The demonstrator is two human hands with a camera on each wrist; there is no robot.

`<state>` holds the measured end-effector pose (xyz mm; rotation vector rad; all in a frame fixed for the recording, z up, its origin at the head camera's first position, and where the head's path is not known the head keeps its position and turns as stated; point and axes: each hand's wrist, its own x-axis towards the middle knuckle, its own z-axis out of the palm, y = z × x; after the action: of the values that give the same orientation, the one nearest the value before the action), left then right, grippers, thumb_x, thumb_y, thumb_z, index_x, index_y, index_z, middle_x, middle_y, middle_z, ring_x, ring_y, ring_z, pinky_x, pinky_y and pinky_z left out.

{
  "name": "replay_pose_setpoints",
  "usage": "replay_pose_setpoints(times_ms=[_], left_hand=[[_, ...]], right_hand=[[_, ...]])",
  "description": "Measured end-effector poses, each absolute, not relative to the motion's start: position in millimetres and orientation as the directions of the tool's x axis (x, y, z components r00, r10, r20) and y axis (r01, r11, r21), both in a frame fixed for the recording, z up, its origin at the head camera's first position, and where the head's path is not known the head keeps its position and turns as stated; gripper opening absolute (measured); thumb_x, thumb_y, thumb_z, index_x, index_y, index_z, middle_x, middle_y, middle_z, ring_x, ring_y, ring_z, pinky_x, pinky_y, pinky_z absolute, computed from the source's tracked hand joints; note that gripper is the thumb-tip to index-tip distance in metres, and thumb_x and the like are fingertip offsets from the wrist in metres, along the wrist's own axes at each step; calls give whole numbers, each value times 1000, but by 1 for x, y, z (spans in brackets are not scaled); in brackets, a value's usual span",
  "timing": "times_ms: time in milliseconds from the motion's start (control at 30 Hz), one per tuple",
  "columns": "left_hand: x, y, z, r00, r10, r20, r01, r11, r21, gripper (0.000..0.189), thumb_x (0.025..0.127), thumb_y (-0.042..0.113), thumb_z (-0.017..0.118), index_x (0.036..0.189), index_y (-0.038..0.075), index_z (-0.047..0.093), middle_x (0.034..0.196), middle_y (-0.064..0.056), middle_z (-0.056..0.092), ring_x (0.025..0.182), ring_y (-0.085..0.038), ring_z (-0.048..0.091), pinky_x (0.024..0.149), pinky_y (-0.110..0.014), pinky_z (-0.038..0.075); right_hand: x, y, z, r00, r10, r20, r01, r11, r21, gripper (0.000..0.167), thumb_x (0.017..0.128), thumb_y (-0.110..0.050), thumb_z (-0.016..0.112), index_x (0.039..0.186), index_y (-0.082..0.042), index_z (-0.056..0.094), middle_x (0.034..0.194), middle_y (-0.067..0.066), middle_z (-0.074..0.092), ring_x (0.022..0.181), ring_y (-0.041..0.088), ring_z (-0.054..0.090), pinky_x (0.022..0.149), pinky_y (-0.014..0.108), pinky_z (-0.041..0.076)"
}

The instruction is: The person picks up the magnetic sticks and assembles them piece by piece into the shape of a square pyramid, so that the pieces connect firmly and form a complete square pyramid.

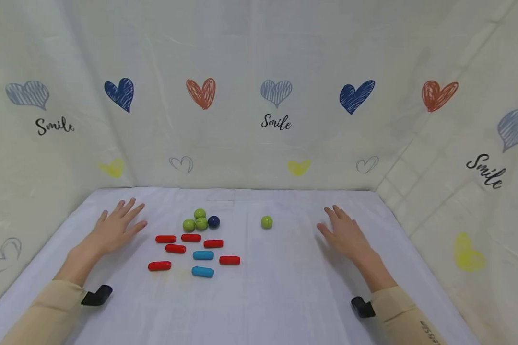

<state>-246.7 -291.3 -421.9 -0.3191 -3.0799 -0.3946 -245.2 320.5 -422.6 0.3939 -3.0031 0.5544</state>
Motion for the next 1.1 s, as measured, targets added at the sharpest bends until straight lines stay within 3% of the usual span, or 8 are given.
replay_pose_setpoints(times_ms=[267,533,733,1100], left_hand=[[-242,-269,-420,-960,240,145,271,925,266,63,103,40,60,154,5,45,160,-29,30,145,-52,24,112,-75,12],[-236,-240,-418,-941,271,201,318,911,261,57,100,36,66,148,8,53,151,-27,43,138,-49,38,107,-74,27],[-232,-219,-419,-920,303,248,368,887,279,51,97,32,72,141,10,59,141,-21,52,130,-43,48,105,-71,32],[-220,-181,-416,-883,385,269,458,829,319,42,94,28,77,130,9,67,128,-14,61,121,-36,56,103,-64,39]], right_hand=[[-244,302,-420,-943,-267,200,-326,864,-385,50,107,-30,56,139,8,53,138,33,53,129,51,48,106,63,38],[-249,285,-422,-907,-309,287,-405,829,-387,32,101,-15,65,125,6,64,122,23,66,112,42,62,95,58,49],[-252,269,-425,-890,-331,313,-444,783,-435,23,98,-8,68,116,5,68,108,17,70,101,36,66,86,52,55],[-258,244,-429,-893,-370,255,-449,750,-486,24,97,-8,69,117,6,67,111,19,70,100,33,66,86,49,56]])
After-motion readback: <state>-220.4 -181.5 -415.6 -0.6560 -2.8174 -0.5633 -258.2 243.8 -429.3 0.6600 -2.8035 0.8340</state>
